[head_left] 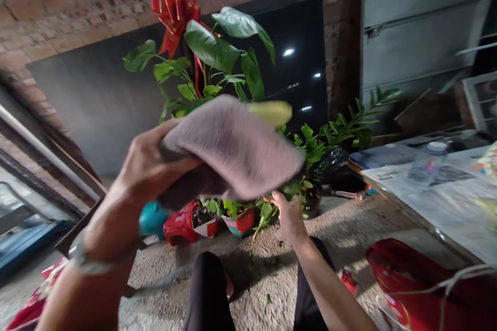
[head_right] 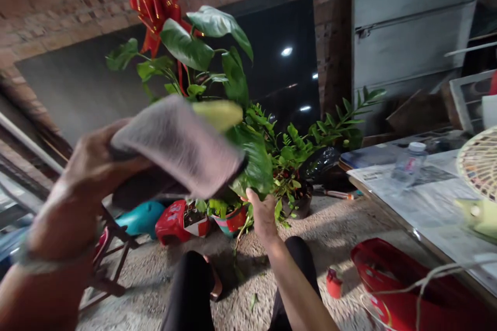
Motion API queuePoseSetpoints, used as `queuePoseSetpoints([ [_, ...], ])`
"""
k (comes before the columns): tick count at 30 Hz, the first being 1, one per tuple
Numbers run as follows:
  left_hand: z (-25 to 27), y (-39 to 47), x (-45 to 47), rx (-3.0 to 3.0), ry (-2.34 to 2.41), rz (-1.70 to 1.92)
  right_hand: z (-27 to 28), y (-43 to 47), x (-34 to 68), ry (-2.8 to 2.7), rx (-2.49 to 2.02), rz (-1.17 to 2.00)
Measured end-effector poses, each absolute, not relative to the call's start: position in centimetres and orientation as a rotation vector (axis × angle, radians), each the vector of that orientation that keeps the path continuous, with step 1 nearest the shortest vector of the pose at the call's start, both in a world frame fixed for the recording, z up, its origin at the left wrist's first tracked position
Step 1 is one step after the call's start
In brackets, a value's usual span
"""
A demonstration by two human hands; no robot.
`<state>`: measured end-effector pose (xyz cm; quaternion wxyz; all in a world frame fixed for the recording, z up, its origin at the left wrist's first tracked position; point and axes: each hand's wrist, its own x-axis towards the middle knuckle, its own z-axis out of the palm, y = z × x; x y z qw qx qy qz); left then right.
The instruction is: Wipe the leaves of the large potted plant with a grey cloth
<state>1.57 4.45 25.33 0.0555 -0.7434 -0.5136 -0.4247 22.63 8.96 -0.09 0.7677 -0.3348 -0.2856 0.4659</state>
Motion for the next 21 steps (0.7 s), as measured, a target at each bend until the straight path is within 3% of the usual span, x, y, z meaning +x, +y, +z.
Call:
queuePoseSetpoints([
  [3, 24.3, 8.4, 6.0, -2.28, -1.517, -1.229, -1.0, 8.5, 21.7, -0.727, -0.782, 0.982],
  [8, 21.2, 11.3, 8.1, -2.942, -1.598, -0.388, -2.5, 8.3, 21.8, -0.831, -0.879, 0.991],
  [11, 23.1, 9.9, 6.9, -3.067, -1.433, -0.627, -2.6, 8.3, 22.1, -0.792, -0.872, 0.998],
  [14, 25.8, 9.1, 7.0, -2.587, -1.299, -1.194, -2.1, 8.2, 22.1, -0.779, -0.856, 1.028],
  [16, 25.9, 9.6, 8.0, -2.29, -1.283, -1.35, -2.0, 8.3, 22.1, -0.752, -0.884, 1.029],
  [18, 23.8, 10.6, 9.0, -2.287, -1.392, -1.232, -2.4, 8.6, 22.3, -0.682, -0.933, 1.019],
  [21, 19.0, 11.3, 8.6, -2.702, -1.681, -0.685, -4.0, 9.4, 22.8, -0.609, -0.924, 1.054],
])
